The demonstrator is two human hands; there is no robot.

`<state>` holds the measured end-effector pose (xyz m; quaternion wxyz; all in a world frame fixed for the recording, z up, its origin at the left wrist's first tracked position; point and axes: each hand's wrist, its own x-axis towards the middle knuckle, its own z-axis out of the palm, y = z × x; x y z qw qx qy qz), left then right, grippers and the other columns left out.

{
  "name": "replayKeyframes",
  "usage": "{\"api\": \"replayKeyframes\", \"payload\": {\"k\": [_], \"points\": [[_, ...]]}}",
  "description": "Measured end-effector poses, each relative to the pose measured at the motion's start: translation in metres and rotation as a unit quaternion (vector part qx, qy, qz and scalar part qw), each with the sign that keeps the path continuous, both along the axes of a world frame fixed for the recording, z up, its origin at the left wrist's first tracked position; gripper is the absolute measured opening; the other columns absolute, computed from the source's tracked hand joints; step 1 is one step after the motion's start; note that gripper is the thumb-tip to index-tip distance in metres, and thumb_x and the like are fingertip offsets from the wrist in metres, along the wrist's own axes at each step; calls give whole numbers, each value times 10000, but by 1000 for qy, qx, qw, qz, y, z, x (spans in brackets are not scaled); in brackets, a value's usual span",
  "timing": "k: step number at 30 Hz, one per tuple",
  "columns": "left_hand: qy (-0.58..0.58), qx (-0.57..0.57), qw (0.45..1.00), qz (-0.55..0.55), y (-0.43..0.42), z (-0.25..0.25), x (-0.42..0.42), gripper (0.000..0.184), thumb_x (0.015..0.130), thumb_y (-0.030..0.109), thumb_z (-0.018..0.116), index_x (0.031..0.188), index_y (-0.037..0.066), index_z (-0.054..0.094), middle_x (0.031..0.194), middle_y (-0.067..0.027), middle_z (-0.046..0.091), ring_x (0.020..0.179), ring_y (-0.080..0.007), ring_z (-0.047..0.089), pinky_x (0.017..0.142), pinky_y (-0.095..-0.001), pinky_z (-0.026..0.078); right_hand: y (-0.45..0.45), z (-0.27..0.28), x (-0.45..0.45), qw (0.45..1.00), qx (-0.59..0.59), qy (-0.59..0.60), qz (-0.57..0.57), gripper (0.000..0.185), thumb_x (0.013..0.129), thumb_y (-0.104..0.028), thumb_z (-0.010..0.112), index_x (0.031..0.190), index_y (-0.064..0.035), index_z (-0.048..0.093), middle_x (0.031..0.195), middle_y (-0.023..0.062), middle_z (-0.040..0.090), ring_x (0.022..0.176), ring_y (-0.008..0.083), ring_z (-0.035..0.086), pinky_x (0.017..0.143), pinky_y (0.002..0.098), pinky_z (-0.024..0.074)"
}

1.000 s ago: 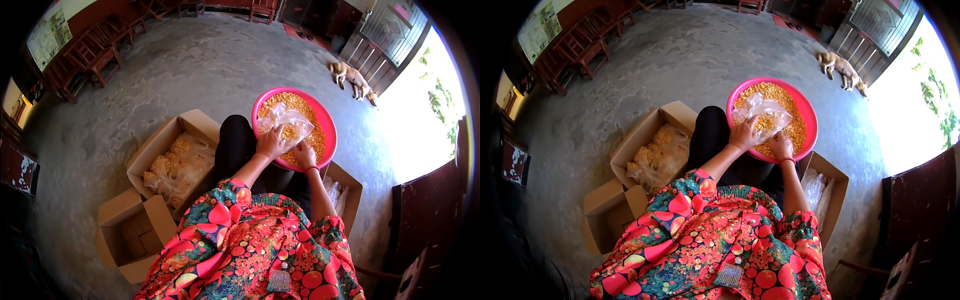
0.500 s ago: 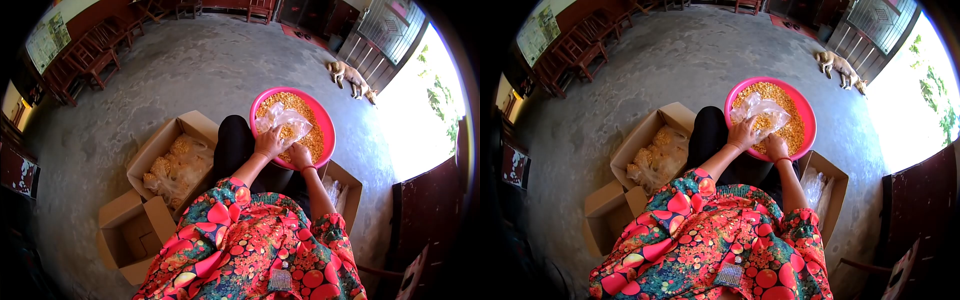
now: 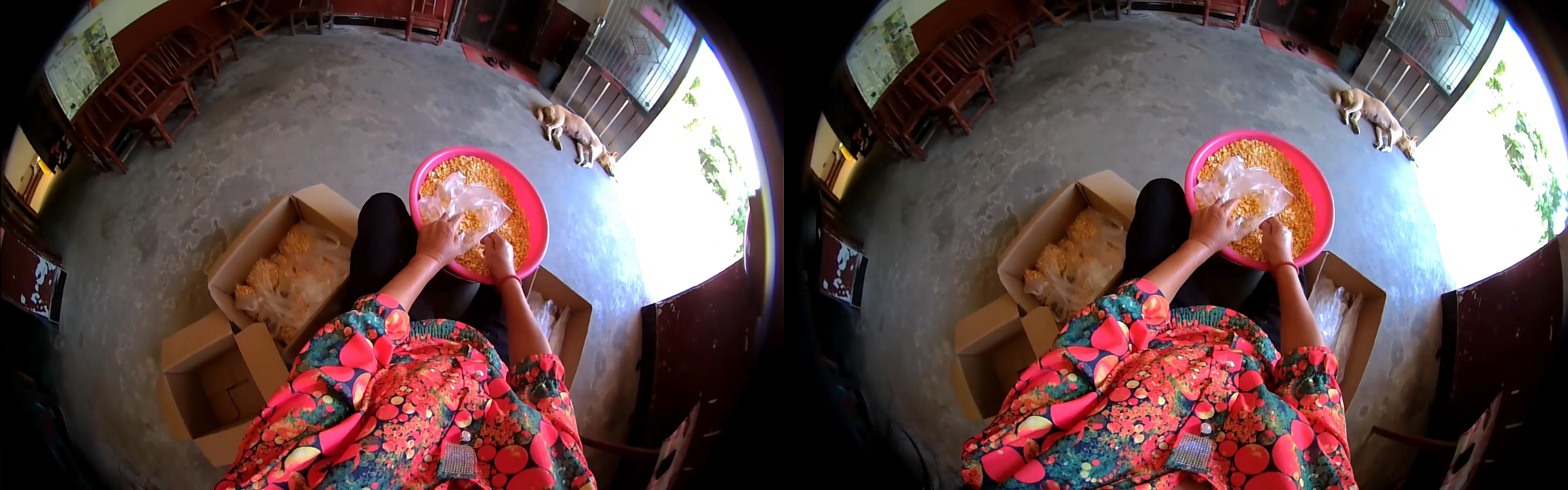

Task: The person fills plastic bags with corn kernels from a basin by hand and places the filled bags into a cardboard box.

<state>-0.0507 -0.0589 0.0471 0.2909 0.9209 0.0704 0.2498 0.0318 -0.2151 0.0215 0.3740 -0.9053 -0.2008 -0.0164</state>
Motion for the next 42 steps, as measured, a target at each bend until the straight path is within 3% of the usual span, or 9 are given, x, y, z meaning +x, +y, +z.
{"api": "replayKeyframes", "payload": {"k": [4,7,13,16,23,32,35,36,42], "points": [[5,-1,1000,-5,1,1,0,324,675,133,505,980,133,616,855,-154,583,706,-303,584,652,-388,479,-4,-9,8,1000,30,-9,-1,237,806,-193,445,780,-20,605,577,85,542,533,165,519,511,308,412],[8,-1,1000,-9,0,-1,1,246,670,139,516,874,144,654,815,-144,584,682,-301,585,636,-389,481,-4,1,4,991,83,94,-50,230,790,-202,454,781,-33,610,611,103,570,574,197,554,565,323,435],[6,10,1000,-1,0,-4,3,221,670,139,519,851,117,643,814,-144,586,667,-305,585,621,-394,480,-11,5,6,961,215,166,-58,229,818,-211,495,743,-10,576,553,4,465,458,98,434,417,252,343],[-6,1,1000,-1,0,-5,2,225,670,138,520,858,107,638,821,-147,587,670,-304,586,620,-393,481,-15,21,0,855,398,328,-59,148,839,-191,477,788,-60,524,538,-42,376,381,33,298,331,172,229],[4,-18,1000,6,-1,-3,2,388,682,148,522,1069,114,537,1005,-165,544,727,-315,587,643,-408,477,-29,11,18,688,560,450,-102,118,874,-169,427,848,-61,466,574,-24,382,392,49,292,334,179,235],[46,-19,999,8,-1,-2,3,566,694,163,521,1240,113,383,1144,-225,473,795,-334,582,672,-413,476,-30,15,26,638,564,506,-139,115,877,-155,408,839,-61,461,588,9,420,407,66,319,327,184,251],[49,-13,999,4,-2,1,0,568,690,167,521,1240,119,385,1140,-232,474,774,-338,586,665,-412,478,-19,22,20,560,628,508,-186,93,863,-160,440,819,-82,466,628,23,459,431,68,355,326,163,261],[49,-6,999,7,-2,2,-1,557,692,162,535,1229,109,395,1109,-226,485,757,-332,586,655,-411,478,-20,13,23,609,569,534,-144,104,861,-169,436,807,-83,460,616,21,460,419,71,359,319,166,264],[28,13,999,29,-3,-7,5,609,687,175,564,1254,100,356,1074,-230,500,733,-327,588,639,-404,480,-15,10,15,627,521,577,-52,96,871,-161,417,864,-70,445,611,29,450,405,56,304,315,171,220]]}}
